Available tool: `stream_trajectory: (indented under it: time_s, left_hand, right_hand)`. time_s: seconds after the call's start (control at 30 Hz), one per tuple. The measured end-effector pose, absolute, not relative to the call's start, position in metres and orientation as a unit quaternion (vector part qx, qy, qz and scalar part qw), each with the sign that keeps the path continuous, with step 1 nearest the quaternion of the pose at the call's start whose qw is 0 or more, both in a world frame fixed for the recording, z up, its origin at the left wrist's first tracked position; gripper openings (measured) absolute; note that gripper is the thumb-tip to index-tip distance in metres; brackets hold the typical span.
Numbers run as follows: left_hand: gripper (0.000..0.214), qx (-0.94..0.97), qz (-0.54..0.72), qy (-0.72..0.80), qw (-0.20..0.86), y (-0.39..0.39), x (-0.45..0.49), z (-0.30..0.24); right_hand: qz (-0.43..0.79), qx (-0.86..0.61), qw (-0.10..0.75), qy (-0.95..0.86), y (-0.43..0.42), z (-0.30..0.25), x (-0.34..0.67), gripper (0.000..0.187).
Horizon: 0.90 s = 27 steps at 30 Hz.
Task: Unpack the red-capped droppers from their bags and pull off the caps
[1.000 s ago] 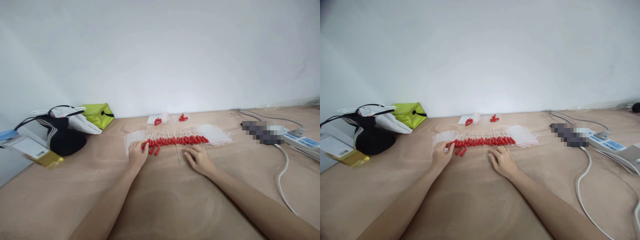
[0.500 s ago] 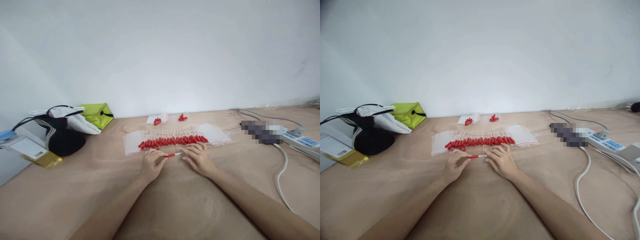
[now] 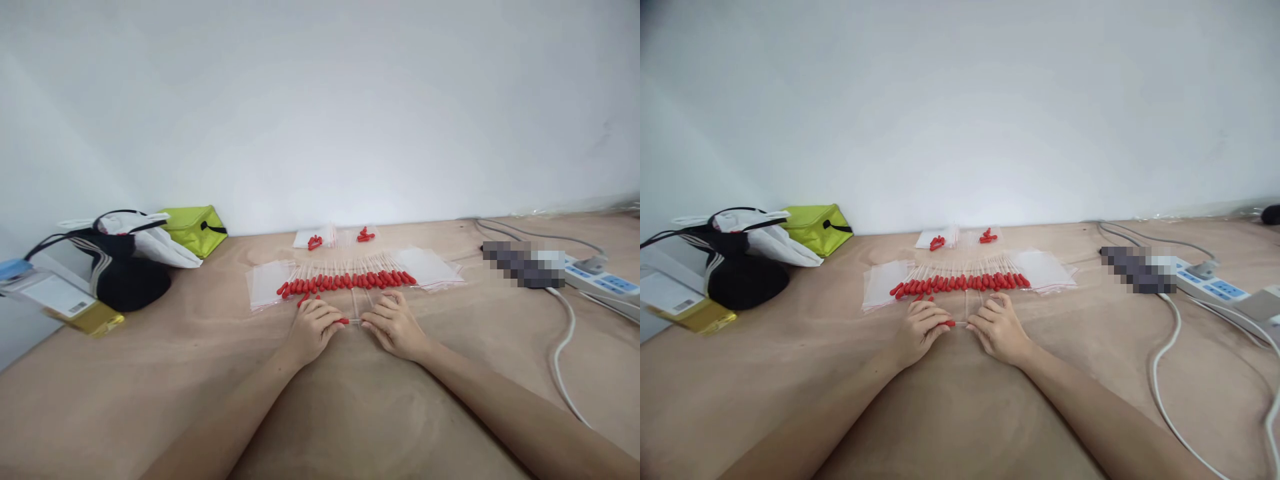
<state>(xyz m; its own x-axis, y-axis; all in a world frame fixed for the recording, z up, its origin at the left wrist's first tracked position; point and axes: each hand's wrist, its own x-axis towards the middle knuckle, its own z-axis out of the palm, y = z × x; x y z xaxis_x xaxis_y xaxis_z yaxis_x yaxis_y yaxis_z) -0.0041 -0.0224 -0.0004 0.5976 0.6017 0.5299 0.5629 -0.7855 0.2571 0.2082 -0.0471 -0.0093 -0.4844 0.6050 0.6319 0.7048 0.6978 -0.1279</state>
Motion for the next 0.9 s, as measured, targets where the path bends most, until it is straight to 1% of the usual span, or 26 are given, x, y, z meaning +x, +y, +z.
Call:
stream_trajectory:
  time_s: [0.23,0.6,0.9]
  left_hand:
    - [0.024,0.899,0.305,0.314,0.017,-0.0236,-0.0058,-0.0022]
    - [0.022,0.906,0.296,0.299,0.036,-0.0264,-0.0059,-0.0019]
    - [0.025,0.909,0.289,0.297,0.035,-0.0296,-0.0054,-0.0004]
  right_hand:
    - [-0.084,-0.380,0.335,-0.858,-0.0503,-0.0063,0.2094,0.024]
    - [-0.082,-0.377,0.329,-0.862,-0.0538,-0.0064,0.2111,0.024]
    - [-0.080,-0.373,0.332,-0.862,-0.0568,-0.0065,0.2122,0.023]
